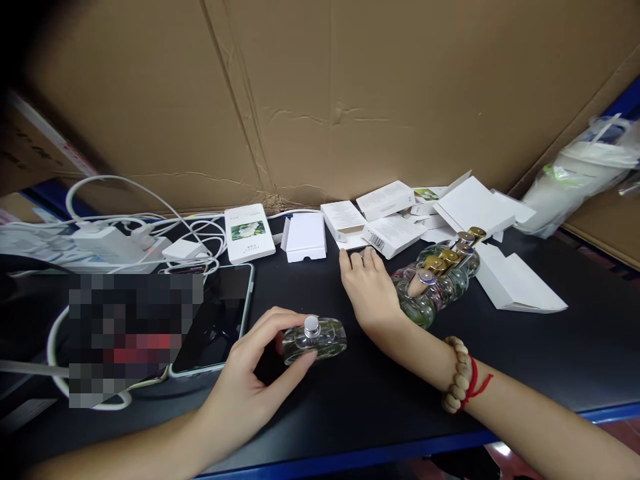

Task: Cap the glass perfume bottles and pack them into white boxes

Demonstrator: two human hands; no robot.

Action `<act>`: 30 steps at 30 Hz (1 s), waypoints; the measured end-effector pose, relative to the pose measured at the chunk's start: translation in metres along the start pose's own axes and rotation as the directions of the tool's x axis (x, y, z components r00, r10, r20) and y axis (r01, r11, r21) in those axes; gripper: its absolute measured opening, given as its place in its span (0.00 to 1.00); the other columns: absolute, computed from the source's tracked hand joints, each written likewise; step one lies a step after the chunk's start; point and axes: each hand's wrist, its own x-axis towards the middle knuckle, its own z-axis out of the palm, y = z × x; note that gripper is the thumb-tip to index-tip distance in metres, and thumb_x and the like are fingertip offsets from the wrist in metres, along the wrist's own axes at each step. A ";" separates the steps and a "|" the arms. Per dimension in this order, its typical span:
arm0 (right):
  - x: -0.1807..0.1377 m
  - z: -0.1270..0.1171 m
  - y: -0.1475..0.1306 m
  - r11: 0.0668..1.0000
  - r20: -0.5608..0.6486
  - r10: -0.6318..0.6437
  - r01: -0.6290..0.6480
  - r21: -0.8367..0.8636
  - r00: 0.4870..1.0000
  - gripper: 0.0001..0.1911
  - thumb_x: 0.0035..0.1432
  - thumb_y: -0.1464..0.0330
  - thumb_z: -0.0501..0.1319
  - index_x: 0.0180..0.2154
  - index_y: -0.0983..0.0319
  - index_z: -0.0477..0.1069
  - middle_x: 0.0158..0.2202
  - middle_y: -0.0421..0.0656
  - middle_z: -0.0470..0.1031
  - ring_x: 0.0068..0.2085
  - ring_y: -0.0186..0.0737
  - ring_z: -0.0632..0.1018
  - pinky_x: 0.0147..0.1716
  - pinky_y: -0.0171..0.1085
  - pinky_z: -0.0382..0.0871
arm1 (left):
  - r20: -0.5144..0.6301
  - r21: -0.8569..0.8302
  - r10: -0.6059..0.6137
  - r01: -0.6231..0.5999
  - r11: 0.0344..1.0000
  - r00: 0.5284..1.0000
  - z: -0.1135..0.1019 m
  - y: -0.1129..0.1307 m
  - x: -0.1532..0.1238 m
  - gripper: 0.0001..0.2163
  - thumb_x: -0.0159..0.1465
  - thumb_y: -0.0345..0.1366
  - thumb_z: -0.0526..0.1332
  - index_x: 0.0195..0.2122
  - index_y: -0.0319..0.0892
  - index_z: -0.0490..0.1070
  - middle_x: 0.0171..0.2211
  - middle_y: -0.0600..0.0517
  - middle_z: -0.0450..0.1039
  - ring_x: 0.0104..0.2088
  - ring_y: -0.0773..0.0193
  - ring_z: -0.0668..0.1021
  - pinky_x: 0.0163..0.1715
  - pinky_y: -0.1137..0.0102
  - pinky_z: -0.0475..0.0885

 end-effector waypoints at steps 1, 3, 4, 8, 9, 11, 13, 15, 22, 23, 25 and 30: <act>0.000 -0.001 0.001 0.999 0.008 -0.006 0.006 0.032 1.000 0.24 0.54 0.82 0.48 0.51 0.70 0.69 0.38 0.53 0.77 0.44 0.47 0.78 0.44 0.40 0.70 | 0.002 -0.001 0.000 0.000 1.000 1.000 0.000 0.000 0.000 0.13 0.59 0.25 0.60 0.44 0.46 0.68 0.36 0.55 0.71 0.33 0.67 0.71 0.32 0.74 0.66; 0.001 -0.003 0.001 0.998 0.018 0.015 -0.016 0.057 1.000 0.22 0.56 0.80 0.49 0.51 0.70 0.69 0.40 0.55 0.76 0.44 0.48 0.77 0.43 0.40 0.69 | 0.008 0.002 -0.006 0.006 1.000 1.000 0.000 0.000 0.000 0.13 0.59 0.24 0.60 0.43 0.46 0.68 0.36 0.55 0.71 0.33 0.68 0.71 0.32 0.74 0.66; 0.001 -0.003 0.000 0.998 0.025 0.035 -0.036 0.046 0.999 0.21 0.57 0.79 0.50 0.51 0.70 0.69 0.44 0.57 0.75 0.46 0.50 0.76 0.44 0.42 0.68 | 0.008 0.006 -0.009 0.009 1.000 1.000 0.001 0.001 0.001 0.13 0.59 0.24 0.60 0.43 0.46 0.68 0.36 0.55 0.71 0.34 0.68 0.71 0.32 0.75 0.66; 0.002 -0.005 -0.006 0.991 0.119 0.125 -0.118 -0.061 0.985 0.22 0.58 0.77 0.51 0.55 0.71 0.65 0.53 0.64 0.68 0.52 0.62 0.72 0.49 0.52 0.62 | 0.009 0.026 -0.015 0.015 1.000 1.000 0.001 0.001 0.001 0.13 0.59 0.24 0.60 0.43 0.46 0.68 0.35 0.55 0.71 0.33 0.68 0.71 0.31 0.75 0.65; 0.003 -0.006 -0.008 0.990 0.155 0.132 -0.122 -0.072 0.979 0.23 0.58 0.78 0.49 0.55 0.72 0.65 0.53 0.65 0.68 0.51 0.62 0.73 0.48 0.52 0.63 | 0.012 0.027 -0.019 0.018 0.999 1.000 0.001 0.001 0.001 0.13 0.59 0.24 0.59 0.43 0.47 0.68 0.35 0.55 0.71 0.34 0.68 0.71 0.31 0.75 0.65; 0.004 -0.007 -0.009 0.991 0.199 0.130 -0.121 -0.059 0.971 0.24 0.58 0.81 0.46 0.55 0.71 0.65 0.52 0.65 0.69 0.48 0.60 0.75 0.45 0.50 0.65 | 0.021 0.026 -0.024 0.024 0.999 0.999 0.001 0.000 0.000 0.13 0.60 0.25 0.59 0.44 0.47 0.68 0.36 0.55 0.71 0.35 0.68 0.71 0.32 0.74 0.65; 0.006 -0.009 -0.010 0.992 0.190 0.129 -0.128 -0.015 0.973 0.24 0.57 0.82 0.45 0.54 0.71 0.66 0.50 0.63 0.71 0.43 0.57 0.77 0.41 0.47 0.66 | 0.029 0.019 -0.028 0.027 0.999 0.999 0.001 0.000 0.000 0.13 0.60 0.25 0.59 0.44 0.47 0.67 0.36 0.55 0.70 0.36 0.67 0.72 0.33 0.74 0.66; 0.007 -0.010 -0.009 0.990 0.160 0.132 -0.138 0.022 0.978 0.25 0.57 0.82 0.44 0.54 0.71 0.66 0.46 0.61 0.73 0.40 0.53 0.77 0.39 0.45 0.67 | 0.029 0.014 -0.029 0.029 0.999 0.999 0.001 0.000 -0.001 0.13 0.60 0.25 0.59 0.44 0.47 0.67 0.36 0.55 0.70 0.36 0.68 0.72 0.34 0.74 0.66; 0.007 -0.006 -0.006 0.982 0.120 0.024 -0.046 0.185 0.992 0.20 0.55 0.83 0.46 0.40 0.70 0.74 0.51 0.59 0.70 0.37 0.46 0.76 0.32 0.39 0.70 | 0.020 0.010 -0.017 0.016 1.000 1.000 -0.001 0.001 0.000 0.12 0.59 0.24 0.60 0.43 0.45 0.68 0.36 0.55 0.71 0.35 0.68 0.72 0.33 0.75 0.66; 0.007 -0.006 -0.006 0.973 0.108 -0.011 -0.014 0.230 0.994 0.18 0.56 0.82 0.47 0.38 0.69 0.74 0.52 0.58 0.69 0.37 0.46 0.76 0.32 0.39 0.70 | 0.014 0.011 -0.012 0.012 1.000 1.000 -0.001 0.001 0.001 0.12 0.59 0.25 0.60 0.43 0.44 0.68 0.36 0.55 0.71 0.35 0.68 0.72 0.32 0.75 0.66; 0.007 -0.004 -0.005 0.955 0.085 -0.058 0.030 0.296 0.995 0.15 0.59 0.78 0.50 0.38 0.68 0.74 0.53 0.56 0.69 0.40 0.46 0.75 0.34 0.40 0.72 | 0.009 0.015 -0.009 0.009 1.000 1.000 -0.001 0.001 0.001 0.12 0.59 0.25 0.61 0.42 0.44 0.68 0.35 0.54 0.71 0.34 0.68 0.72 0.31 0.75 0.66; 0.003 0.004 -0.004 0.725 -0.050 -0.143 0.139 0.674 0.988 0.09 0.58 0.70 0.57 0.40 0.65 0.73 0.43 0.49 0.74 0.38 0.40 0.76 0.35 0.38 0.73 | 0.015 0.019 -0.024 0.024 1.000 1.000 -0.001 0.001 0.002 0.11 0.59 0.25 0.61 0.42 0.44 0.69 0.35 0.54 0.71 0.34 0.68 0.72 0.34 0.75 0.67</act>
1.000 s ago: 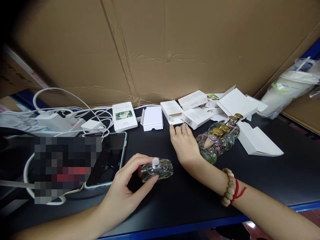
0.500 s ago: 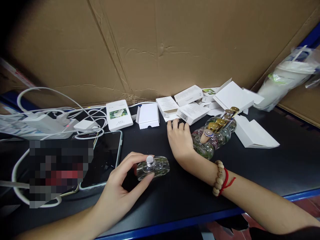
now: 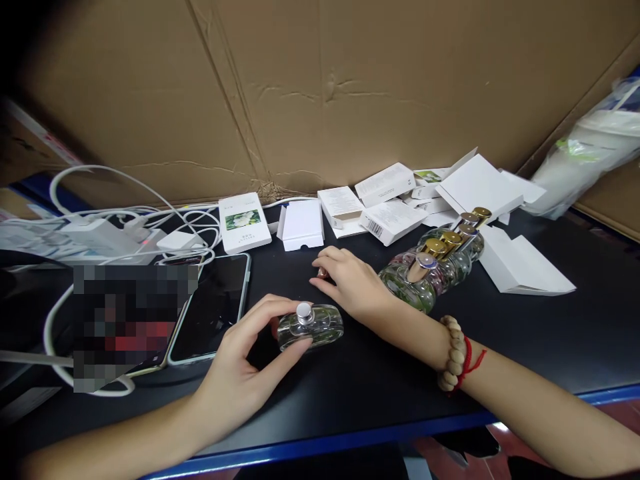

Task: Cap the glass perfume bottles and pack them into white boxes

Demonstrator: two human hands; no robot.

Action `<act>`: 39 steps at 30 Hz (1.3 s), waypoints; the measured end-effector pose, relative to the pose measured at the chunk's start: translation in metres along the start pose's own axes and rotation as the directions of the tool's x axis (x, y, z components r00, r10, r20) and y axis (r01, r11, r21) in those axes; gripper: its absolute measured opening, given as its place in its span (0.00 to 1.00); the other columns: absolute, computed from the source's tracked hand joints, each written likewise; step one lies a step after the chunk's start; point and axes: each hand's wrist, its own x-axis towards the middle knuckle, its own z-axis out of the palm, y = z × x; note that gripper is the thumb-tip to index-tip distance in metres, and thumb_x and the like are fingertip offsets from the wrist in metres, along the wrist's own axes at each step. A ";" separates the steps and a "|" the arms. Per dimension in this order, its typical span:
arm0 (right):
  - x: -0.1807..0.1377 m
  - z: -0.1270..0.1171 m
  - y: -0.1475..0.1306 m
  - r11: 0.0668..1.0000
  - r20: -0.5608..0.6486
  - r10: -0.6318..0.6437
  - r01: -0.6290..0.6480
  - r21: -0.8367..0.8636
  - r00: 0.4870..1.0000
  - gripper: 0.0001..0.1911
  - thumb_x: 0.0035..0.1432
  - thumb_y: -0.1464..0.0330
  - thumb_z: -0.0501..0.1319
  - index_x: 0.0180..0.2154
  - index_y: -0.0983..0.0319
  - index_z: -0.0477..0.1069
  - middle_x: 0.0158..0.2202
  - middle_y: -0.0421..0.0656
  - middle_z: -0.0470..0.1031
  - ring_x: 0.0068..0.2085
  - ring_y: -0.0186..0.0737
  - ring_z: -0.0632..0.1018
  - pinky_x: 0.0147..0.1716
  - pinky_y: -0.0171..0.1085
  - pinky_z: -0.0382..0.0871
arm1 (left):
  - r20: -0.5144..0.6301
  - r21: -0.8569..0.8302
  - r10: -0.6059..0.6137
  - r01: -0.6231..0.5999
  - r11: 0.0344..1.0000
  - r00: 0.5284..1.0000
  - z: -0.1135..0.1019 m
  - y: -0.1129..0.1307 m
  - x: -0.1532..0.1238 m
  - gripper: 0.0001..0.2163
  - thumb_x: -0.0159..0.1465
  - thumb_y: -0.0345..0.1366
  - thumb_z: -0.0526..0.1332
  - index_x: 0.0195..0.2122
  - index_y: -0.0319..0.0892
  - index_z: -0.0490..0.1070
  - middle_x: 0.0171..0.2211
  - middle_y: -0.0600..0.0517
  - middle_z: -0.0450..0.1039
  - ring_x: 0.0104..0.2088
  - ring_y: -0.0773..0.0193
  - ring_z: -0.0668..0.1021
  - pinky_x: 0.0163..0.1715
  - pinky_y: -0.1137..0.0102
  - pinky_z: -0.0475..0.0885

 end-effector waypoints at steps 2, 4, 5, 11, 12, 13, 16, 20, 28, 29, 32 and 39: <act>-0.003 0.003 0.004 0.978 -0.025 -0.064 0.068 0.198 0.998 0.10 0.57 0.71 0.58 0.41 0.65 0.72 0.39 0.46 0.74 0.34 0.36 0.75 0.33 0.36 0.73 | -0.002 0.011 0.008 -0.008 1.000 1.000 0.000 -0.001 0.001 0.12 0.58 0.25 0.61 0.42 0.44 0.69 0.35 0.54 0.71 0.33 0.68 0.72 0.33 0.75 0.67; -0.005 0.004 0.006 0.947 -0.039 -0.094 0.101 0.305 0.995 0.11 0.57 0.73 0.57 0.42 0.65 0.71 0.40 0.46 0.72 0.32 0.33 0.74 0.30 0.34 0.72 | -0.002 0.026 0.017 -0.017 1.000 1.000 -0.001 -0.001 0.001 0.12 0.58 0.25 0.62 0.42 0.45 0.69 0.34 0.55 0.71 0.32 0.68 0.72 0.31 0.75 0.67; -0.005 0.004 0.007 0.935 -0.037 -0.101 0.108 0.338 0.994 0.12 0.57 0.73 0.56 0.43 0.65 0.71 0.40 0.47 0.72 0.32 0.33 0.74 0.29 0.34 0.72 | 0.000 0.030 0.020 -0.020 0.999 1.000 -0.001 -0.001 0.002 0.12 0.58 0.26 0.62 0.42 0.45 0.69 0.34 0.55 0.71 0.32 0.68 0.72 0.31 0.75 0.67; -0.008 -0.002 0.000 0.921 0.064 -0.077 0.046 0.386 0.995 0.13 0.58 0.74 0.52 0.45 0.65 0.68 0.43 0.48 0.71 0.38 0.36 0.74 0.37 0.38 0.71 | 0.029 0.042 0.005 -0.006 0.999 1.000 -0.003 -0.001 0.001 0.11 0.60 0.27 0.60 0.44 0.45 0.70 0.37 0.51 0.73 0.34 0.64 0.73 0.31 0.72 0.68; -0.009 -0.003 -0.002 0.923 0.073 -0.047 0.015 0.385 0.996 0.12 0.59 0.73 0.52 0.44 0.64 0.68 0.43 0.47 0.70 0.39 0.37 0.74 0.37 0.39 0.70 | 0.029 0.043 0.008 -0.009 0.999 1.000 -0.003 -0.001 0.001 0.11 0.60 0.27 0.60 0.44 0.45 0.70 0.37 0.51 0.73 0.34 0.64 0.73 0.31 0.71 0.68; -0.010 -0.004 -0.004 0.918 0.074 -0.010 -0.020 0.396 0.997 0.10 0.60 0.72 0.52 0.42 0.63 0.68 0.42 0.47 0.71 0.38 0.37 0.74 0.37 0.39 0.69 | 0.028 0.044 0.012 -0.013 0.999 1.000 -0.003 -0.001 0.001 0.11 0.60 0.27 0.60 0.44 0.45 0.70 0.38 0.51 0.73 0.34 0.64 0.73 0.32 0.71 0.69; -0.011 -0.006 -0.009 0.837 0.006 0.112 -0.098 0.539 0.994 0.09 0.62 0.67 0.51 0.36 0.62 0.68 0.34 0.42 0.72 0.33 0.34 0.73 0.33 0.35 0.68 | 0.029 0.049 0.013 -0.014 0.999 0.999 -0.003 0.000 0.001 0.11 0.60 0.27 0.61 0.44 0.45 0.70 0.37 0.51 0.73 0.34 0.64 0.73 0.33 0.70 0.69; -0.011 -0.008 -0.013 0.586 -0.110 0.229 -0.047 0.809 0.967 0.14 0.64 0.60 0.49 0.37 0.62 0.66 0.27 0.38 0.72 0.27 0.29 0.71 0.28 0.30 0.65 | 0.036 0.045 0.016 -0.018 0.999 0.999 -0.003 0.001 0.001 0.11 0.60 0.27 0.61 0.43 0.45 0.70 0.36 0.53 0.73 0.34 0.66 0.73 0.35 0.72 0.69; -0.021 -0.012 -0.030 0.351 -0.159 0.258 0.060 0.934 0.953 0.17 0.61 0.53 0.51 0.40 0.59 0.63 0.29 0.38 0.75 0.28 0.30 0.74 0.28 0.30 0.68 | 0.062 0.005 0.005 -0.005 1.000 0.998 -0.007 0.003 0.002 0.15 0.57 0.28 0.64 0.45 0.44 0.69 0.39 0.52 0.73 0.39 0.65 0.74 0.42 0.71 0.69; -0.022 -0.013 -0.031 0.362 -0.182 0.258 0.080 0.929 0.949 0.17 0.61 0.53 0.51 0.40 0.59 0.64 0.30 0.38 0.75 0.29 0.30 0.74 0.29 0.30 0.69 | 0.063 -0.018 0.008 -0.006 1.000 0.998 -0.008 0.004 0.004 0.13 0.57 0.29 0.63 0.44 0.44 0.70 0.39 0.51 0.73 0.39 0.64 0.74 0.42 0.71 0.70; -0.022 -0.013 -0.031 0.374 -0.239 0.288 0.121 0.919 0.927 0.16 0.60 0.54 0.53 0.40 0.59 0.65 0.31 0.38 0.74 0.29 0.29 0.74 0.31 0.30 0.70 | 0.043 -0.065 0.018 -0.015 0.998 0.999 -0.010 0.006 0.008 0.12 0.58 0.29 0.63 0.44 0.44 0.72 0.39 0.50 0.74 0.39 0.63 0.75 0.41 0.70 0.71; -0.022 -0.016 -0.034 0.318 -0.208 0.318 0.103 0.942 0.925 0.16 0.58 0.55 0.56 0.39 0.59 0.70 0.30 0.40 0.78 0.28 0.30 0.76 0.30 0.31 0.73 | -0.049 -0.091 0.048 -0.053 0.994 0.998 -0.004 0.010 0.012 0.07 0.59 0.27 0.61 0.38 0.43 0.75 0.35 0.51 0.76 0.36 0.65 0.76 0.39 0.71 0.73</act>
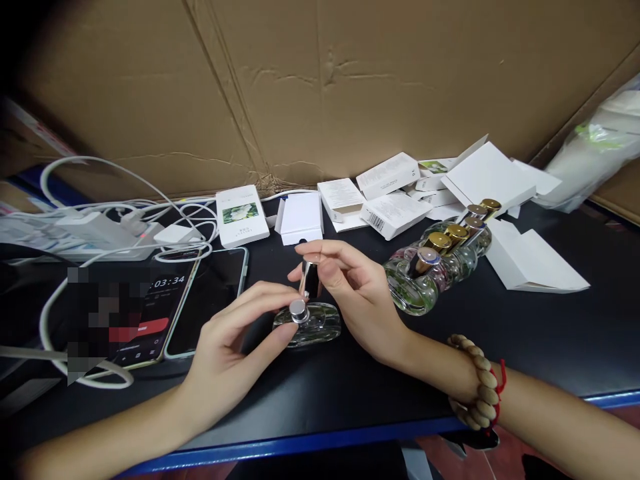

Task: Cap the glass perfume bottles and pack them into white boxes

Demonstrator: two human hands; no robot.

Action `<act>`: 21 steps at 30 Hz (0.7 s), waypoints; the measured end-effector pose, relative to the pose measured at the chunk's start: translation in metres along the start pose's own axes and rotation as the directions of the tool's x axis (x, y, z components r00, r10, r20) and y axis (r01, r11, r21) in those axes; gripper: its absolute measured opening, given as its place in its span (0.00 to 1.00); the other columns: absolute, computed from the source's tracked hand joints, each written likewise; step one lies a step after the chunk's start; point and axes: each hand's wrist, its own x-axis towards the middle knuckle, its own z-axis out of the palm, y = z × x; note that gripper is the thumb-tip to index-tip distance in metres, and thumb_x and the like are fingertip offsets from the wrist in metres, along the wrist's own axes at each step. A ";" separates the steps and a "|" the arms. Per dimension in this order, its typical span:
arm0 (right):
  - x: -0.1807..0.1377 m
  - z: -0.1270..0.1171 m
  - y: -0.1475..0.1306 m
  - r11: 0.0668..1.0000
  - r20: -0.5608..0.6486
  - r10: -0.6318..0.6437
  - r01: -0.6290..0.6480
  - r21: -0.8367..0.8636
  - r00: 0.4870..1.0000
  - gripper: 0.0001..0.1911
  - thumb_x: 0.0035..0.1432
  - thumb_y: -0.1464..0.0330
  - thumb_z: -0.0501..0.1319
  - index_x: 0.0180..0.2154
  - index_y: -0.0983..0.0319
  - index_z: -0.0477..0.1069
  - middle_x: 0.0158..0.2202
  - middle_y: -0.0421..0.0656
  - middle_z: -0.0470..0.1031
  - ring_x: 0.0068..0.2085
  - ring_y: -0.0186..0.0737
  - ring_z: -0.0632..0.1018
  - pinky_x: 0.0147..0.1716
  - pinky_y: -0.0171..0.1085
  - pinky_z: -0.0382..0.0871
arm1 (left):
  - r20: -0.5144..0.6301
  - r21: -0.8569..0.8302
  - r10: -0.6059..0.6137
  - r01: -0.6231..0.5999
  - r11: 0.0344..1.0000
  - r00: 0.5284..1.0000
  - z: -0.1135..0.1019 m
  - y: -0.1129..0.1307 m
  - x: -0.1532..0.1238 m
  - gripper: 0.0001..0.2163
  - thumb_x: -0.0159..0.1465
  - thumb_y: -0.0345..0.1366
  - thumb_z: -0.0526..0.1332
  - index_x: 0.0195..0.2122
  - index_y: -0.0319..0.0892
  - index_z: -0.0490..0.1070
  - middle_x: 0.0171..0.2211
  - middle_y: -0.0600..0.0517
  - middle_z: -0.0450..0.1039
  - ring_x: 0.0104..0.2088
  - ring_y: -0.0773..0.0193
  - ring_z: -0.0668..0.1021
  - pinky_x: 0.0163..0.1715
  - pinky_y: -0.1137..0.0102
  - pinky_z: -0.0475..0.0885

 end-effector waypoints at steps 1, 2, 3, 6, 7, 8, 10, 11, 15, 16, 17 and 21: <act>-0.001 0.000 -0.001 1.000 0.005 -0.013 0.013 0.002 1.000 0.16 0.58 0.55 0.57 0.39 0.59 0.71 0.31 0.40 0.78 0.29 0.31 0.77 0.30 0.32 0.74 | -0.018 -0.006 -0.002 0.002 1.000 1.000 0.001 -0.001 0.000 0.07 0.59 0.26 0.62 0.36 0.42 0.75 0.34 0.51 0.76 0.35 0.65 0.76 0.38 0.71 0.73; -0.002 0.001 -0.003 1.000 0.007 -0.028 0.028 0.000 1.000 0.16 0.57 0.55 0.57 0.39 0.59 0.71 0.31 0.41 0.79 0.30 0.32 0.78 0.31 0.33 0.74 | -0.031 -0.015 -0.007 0.006 1.000 0.999 0.002 -0.001 0.001 0.06 0.58 0.26 0.62 0.35 0.42 0.75 0.33 0.51 0.76 0.35 0.65 0.76 0.38 0.71 0.73; -0.003 0.001 -0.004 0.999 0.007 -0.045 0.046 -0.005 0.999 0.16 0.57 0.55 0.58 0.40 0.59 0.71 0.32 0.41 0.79 0.31 0.33 0.79 0.32 0.33 0.75 | -0.040 -0.028 -0.011 0.009 1.000 0.999 0.003 -0.002 0.001 0.06 0.58 0.26 0.62 0.35 0.42 0.75 0.33 0.51 0.76 0.35 0.65 0.76 0.37 0.72 0.73; -0.006 0.000 -0.008 0.996 0.022 -0.089 0.089 -0.017 0.996 0.14 0.58 0.57 0.57 0.41 0.58 0.71 0.34 0.40 0.80 0.33 0.32 0.80 0.34 0.32 0.75 | -0.049 -0.061 -0.031 0.028 0.998 0.998 0.004 -0.004 0.000 0.06 0.57 0.26 0.63 0.34 0.43 0.75 0.33 0.53 0.75 0.35 0.67 0.76 0.38 0.73 0.72; -0.006 -0.001 -0.008 0.995 0.039 -0.102 0.103 -0.016 0.994 0.13 0.58 0.57 0.57 0.41 0.57 0.70 0.34 0.39 0.80 0.34 0.31 0.80 0.34 0.31 0.75 | -0.053 -0.068 -0.035 0.032 0.997 0.998 0.004 -0.005 0.000 0.06 0.57 0.25 0.63 0.34 0.43 0.75 0.33 0.53 0.75 0.35 0.67 0.76 0.38 0.74 0.72; -0.007 -0.001 -0.009 0.993 0.060 -0.115 0.116 -0.018 0.992 0.13 0.59 0.58 0.56 0.42 0.57 0.70 0.35 0.39 0.80 0.35 0.31 0.80 0.35 0.31 0.75 | -0.058 -0.072 -0.040 0.036 0.997 0.998 0.005 -0.004 0.000 0.07 0.57 0.25 0.63 0.34 0.43 0.74 0.32 0.54 0.75 0.35 0.68 0.76 0.38 0.74 0.72; -0.008 -0.002 -0.009 0.989 0.108 -0.139 0.144 -0.044 0.984 0.13 0.60 0.59 0.55 0.44 0.57 0.70 0.38 0.41 0.80 0.37 0.33 0.80 0.35 0.32 0.75 | -0.067 -0.073 -0.055 0.050 0.996 0.996 0.005 -0.003 0.000 0.07 0.56 0.25 0.64 0.33 0.43 0.74 0.33 0.54 0.75 0.35 0.67 0.76 0.39 0.74 0.72; -0.008 -0.003 -0.009 0.984 0.127 -0.153 0.163 -0.070 0.980 0.13 0.61 0.60 0.55 0.44 0.57 0.70 0.39 0.42 0.79 0.38 0.34 0.80 0.36 0.34 0.75 | -0.072 -0.072 -0.060 0.054 0.996 0.996 0.006 -0.003 0.001 0.06 0.56 0.25 0.64 0.33 0.43 0.73 0.33 0.54 0.75 0.36 0.67 0.77 0.39 0.73 0.72; -0.009 -0.002 -0.008 0.945 0.147 -0.225 0.253 -0.208 0.963 0.09 0.61 0.65 0.57 0.43 0.56 0.72 0.40 0.41 0.79 0.38 0.34 0.78 0.35 0.36 0.74 | -0.087 -0.062 -0.058 0.053 0.997 0.995 0.006 -0.001 0.003 0.05 0.55 0.25 0.63 0.31 0.42 0.71 0.33 0.53 0.74 0.34 0.66 0.76 0.37 0.72 0.72; -0.009 -0.002 -0.007 0.934 0.146 -0.250 0.278 -0.225 0.957 0.08 0.61 0.66 0.57 0.42 0.56 0.72 0.38 0.41 0.79 0.37 0.34 0.78 0.34 0.36 0.73 | -0.074 -0.049 -0.073 0.069 0.996 0.995 0.006 -0.002 0.003 0.05 0.55 0.26 0.63 0.31 0.42 0.71 0.32 0.53 0.74 0.33 0.67 0.76 0.36 0.72 0.72; -0.009 -0.002 -0.006 0.924 0.149 -0.273 0.302 -0.236 0.950 0.07 0.61 0.67 0.57 0.40 0.57 0.73 0.36 0.41 0.79 0.36 0.35 0.77 0.33 0.36 0.73 | -0.056 -0.040 -0.098 0.096 0.995 0.994 0.006 -0.002 0.003 0.06 0.55 0.27 0.63 0.32 0.42 0.70 0.32 0.54 0.73 0.32 0.68 0.76 0.35 0.73 0.72; -0.009 -0.001 -0.002 0.879 0.213 -0.368 0.413 -0.237 0.905 0.05 0.60 0.69 0.57 0.37 0.58 0.72 0.32 0.42 0.79 0.35 0.36 0.77 0.33 0.39 0.71 | 0.050 -0.071 -0.210 0.213 0.974 0.976 0.005 -0.006 -0.001 0.18 0.52 0.28 0.67 0.42 0.44 0.64 0.35 0.56 0.73 0.35 0.68 0.76 0.37 0.75 0.71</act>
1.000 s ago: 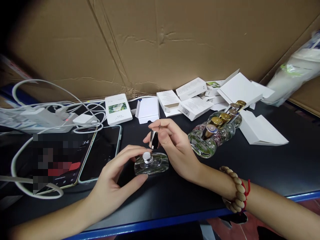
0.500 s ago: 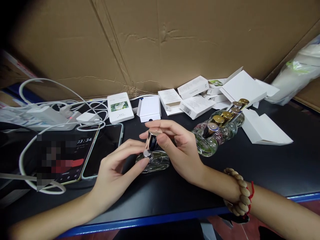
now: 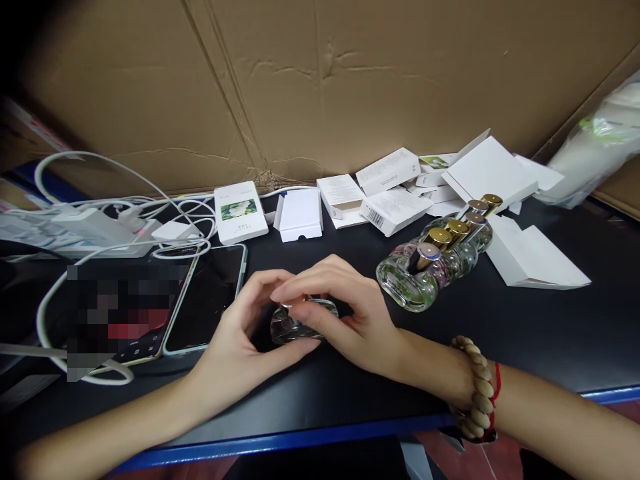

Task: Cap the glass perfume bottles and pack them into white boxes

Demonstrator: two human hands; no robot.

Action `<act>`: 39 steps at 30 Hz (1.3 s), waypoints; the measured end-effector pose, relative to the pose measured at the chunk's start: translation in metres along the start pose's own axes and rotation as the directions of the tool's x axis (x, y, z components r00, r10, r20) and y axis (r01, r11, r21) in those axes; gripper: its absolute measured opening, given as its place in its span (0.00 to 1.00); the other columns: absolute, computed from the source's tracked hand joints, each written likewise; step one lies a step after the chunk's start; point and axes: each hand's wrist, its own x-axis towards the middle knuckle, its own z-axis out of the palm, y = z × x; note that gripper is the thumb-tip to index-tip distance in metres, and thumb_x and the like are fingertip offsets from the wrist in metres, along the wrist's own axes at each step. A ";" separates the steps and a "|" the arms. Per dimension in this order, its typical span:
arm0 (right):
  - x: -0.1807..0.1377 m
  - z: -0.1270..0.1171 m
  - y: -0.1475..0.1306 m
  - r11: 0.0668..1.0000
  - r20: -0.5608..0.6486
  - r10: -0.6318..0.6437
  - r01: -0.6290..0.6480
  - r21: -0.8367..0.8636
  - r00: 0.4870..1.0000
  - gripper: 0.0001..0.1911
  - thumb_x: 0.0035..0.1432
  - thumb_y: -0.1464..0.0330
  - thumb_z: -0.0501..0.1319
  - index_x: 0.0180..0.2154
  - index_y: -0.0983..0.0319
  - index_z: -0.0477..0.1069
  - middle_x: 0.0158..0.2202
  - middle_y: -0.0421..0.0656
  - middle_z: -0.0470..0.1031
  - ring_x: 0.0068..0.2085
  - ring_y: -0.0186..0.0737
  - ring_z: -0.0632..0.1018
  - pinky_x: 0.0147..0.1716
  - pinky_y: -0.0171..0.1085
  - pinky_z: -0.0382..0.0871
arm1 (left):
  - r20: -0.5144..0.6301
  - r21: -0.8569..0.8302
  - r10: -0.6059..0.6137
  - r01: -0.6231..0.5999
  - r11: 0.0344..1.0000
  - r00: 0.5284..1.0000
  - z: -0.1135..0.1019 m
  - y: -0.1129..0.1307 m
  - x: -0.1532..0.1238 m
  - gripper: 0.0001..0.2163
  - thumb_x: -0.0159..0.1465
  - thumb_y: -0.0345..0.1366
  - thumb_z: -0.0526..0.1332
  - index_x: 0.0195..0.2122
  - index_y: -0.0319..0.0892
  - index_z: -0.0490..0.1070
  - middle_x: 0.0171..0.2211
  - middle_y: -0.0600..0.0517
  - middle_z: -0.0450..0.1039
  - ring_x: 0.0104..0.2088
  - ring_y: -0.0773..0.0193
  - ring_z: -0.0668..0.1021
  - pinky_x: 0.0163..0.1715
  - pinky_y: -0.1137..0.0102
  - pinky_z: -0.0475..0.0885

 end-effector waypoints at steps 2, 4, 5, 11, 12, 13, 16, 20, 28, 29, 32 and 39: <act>-0.001 0.001 0.002 0.999 0.004 -0.049 0.049 0.007 0.999 0.06 0.57 0.72 0.60 0.37 0.58 0.71 0.32 0.42 0.79 0.35 0.36 0.77 0.34 0.40 0.71 | 0.026 -0.005 -0.005 0.005 1.000 1.000 0.000 -0.002 -0.002 0.17 0.54 0.28 0.66 0.44 0.45 0.64 0.38 0.56 0.74 0.38 0.69 0.76 0.39 0.76 0.71; -0.001 0.001 0.005 0.997 -0.011 -0.078 0.078 0.027 0.997 0.08 0.53 0.74 0.63 0.36 0.58 0.71 0.32 0.42 0.78 0.34 0.36 0.77 0.33 0.39 0.71 | 0.060 0.007 -0.001 0.001 1.000 0.998 0.000 -0.003 -0.003 0.14 0.58 0.28 0.62 0.44 0.45 0.66 0.41 0.55 0.75 0.40 0.68 0.77 0.41 0.76 0.71; -0.001 0.001 0.006 0.996 -0.019 -0.087 0.087 0.036 0.996 0.09 0.51 0.75 0.64 0.36 0.59 0.71 0.32 0.42 0.78 0.33 0.37 0.77 0.33 0.39 0.71 | 0.079 0.004 0.004 -0.004 1.000 0.997 0.001 -0.003 -0.004 0.13 0.59 0.28 0.61 0.45 0.45 0.67 0.42 0.55 0.75 0.41 0.68 0.77 0.42 0.76 0.71; -0.001 0.000 0.009 0.998 0.001 -0.052 0.052 0.030 0.999 0.10 0.48 0.76 0.66 0.33 0.59 0.70 0.30 0.42 0.77 0.31 0.36 0.76 0.31 0.39 0.71 | 0.100 -0.016 0.006 -0.005 1.000 0.995 0.002 -0.006 -0.006 0.15 0.59 0.26 0.60 0.47 0.44 0.68 0.45 0.53 0.76 0.44 0.65 0.78 0.45 0.74 0.71; -0.001 0.000 0.009 0.999 0.022 -0.050 0.050 0.013 0.998 0.11 0.47 0.76 0.66 0.33 0.59 0.69 0.30 0.42 0.77 0.31 0.36 0.75 0.31 0.39 0.71 | 0.102 -0.013 -0.001 0.002 1.000 0.995 0.002 -0.006 -0.006 0.15 0.59 0.26 0.60 0.47 0.44 0.68 0.45 0.53 0.76 0.44 0.64 0.78 0.45 0.73 0.71; -0.001 0.000 0.010 0.999 0.046 -0.052 0.052 -0.003 0.998 0.12 0.47 0.76 0.66 0.34 0.59 0.68 0.29 0.41 0.76 0.31 0.35 0.75 0.31 0.39 0.71 | 0.102 -0.009 -0.005 0.006 1.000 0.995 0.002 -0.007 -0.006 0.15 0.59 0.26 0.59 0.47 0.44 0.68 0.44 0.53 0.76 0.43 0.64 0.78 0.45 0.73 0.72; -0.002 -0.001 0.013 0.994 0.100 -0.097 0.101 -0.033 0.990 0.16 0.47 0.76 0.66 0.36 0.58 0.64 0.29 0.39 0.75 0.31 0.35 0.75 0.33 0.38 0.71 | 0.105 0.012 0.002 -0.004 1.000 0.995 0.001 -0.008 -0.004 0.15 0.58 0.24 0.58 0.46 0.43 0.68 0.42 0.53 0.77 0.40 0.64 0.78 0.43 0.72 0.73; -0.003 -0.003 0.014 0.985 0.188 -0.122 0.142 -0.097 0.975 0.17 0.50 0.72 0.65 0.39 0.58 0.60 0.34 0.41 0.75 0.34 0.34 0.76 0.33 0.34 0.71 | 0.121 0.112 0.025 -0.038 0.993 0.992 -0.003 -0.011 -0.003 0.19 0.54 0.22 0.56 0.46 0.44 0.67 0.44 0.54 0.76 0.41 0.64 0.78 0.43 0.72 0.73; 0.000 -0.009 -0.009 0.615 0.301 -0.065 0.276 -0.738 0.951 0.05 0.52 0.72 0.56 0.25 0.59 0.66 0.29 0.39 0.70 0.25 0.31 0.68 0.22 0.31 0.57 | 0.150 0.314 0.086 -0.130 0.940 0.985 -0.001 -0.017 -0.003 0.22 0.58 0.29 0.57 0.55 0.45 0.57 0.50 0.50 0.70 0.49 0.63 0.74 0.50 0.68 0.70; 0.001 -0.011 -0.011 0.564 0.271 -0.045 0.248 -0.788 0.962 0.05 0.51 0.73 0.56 0.25 0.59 0.66 0.27 0.39 0.69 0.24 0.31 0.67 0.22 0.32 0.57 | 0.146 0.336 0.100 -0.144 0.931 0.984 0.000 -0.018 -0.003 0.24 0.58 0.28 0.56 0.56 0.45 0.56 0.50 0.49 0.70 0.49 0.62 0.74 0.50 0.66 0.70; 0.001 -0.018 -0.013 0.408 0.179 -0.032 0.176 -0.896 0.983 0.06 0.48 0.76 0.57 0.24 0.60 0.67 0.25 0.40 0.69 0.25 0.35 0.67 0.26 0.34 0.59 | 0.161 0.401 0.116 -0.172 0.900 0.980 0.002 -0.020 -0.003 0.23 0.58 0.28 0.55 0.56 0.44 0.57 0.48 0.48 0.70 0.48 0.60 0.74 0.50 0.62 0.70; -0.003 -0.037 -0.003 0.177 0.184 -0.102 0.200 -0.964 0.978 0.08 0.51 0.78 0.56 0.24 0.61 0.67 0.33 0.44 0.73 0.31 0.37 0.70 0.34 0.35 0.60 | 0.353 0.553 0.130 -0.319 0.770 0.926 0.004 -0.015 -0.004 0.15 0.60 0.26 0.53 0.47 0.44 0.68 0.51 0.46 0.68 0.53 0.55 0.70 0.50 0.56 0.68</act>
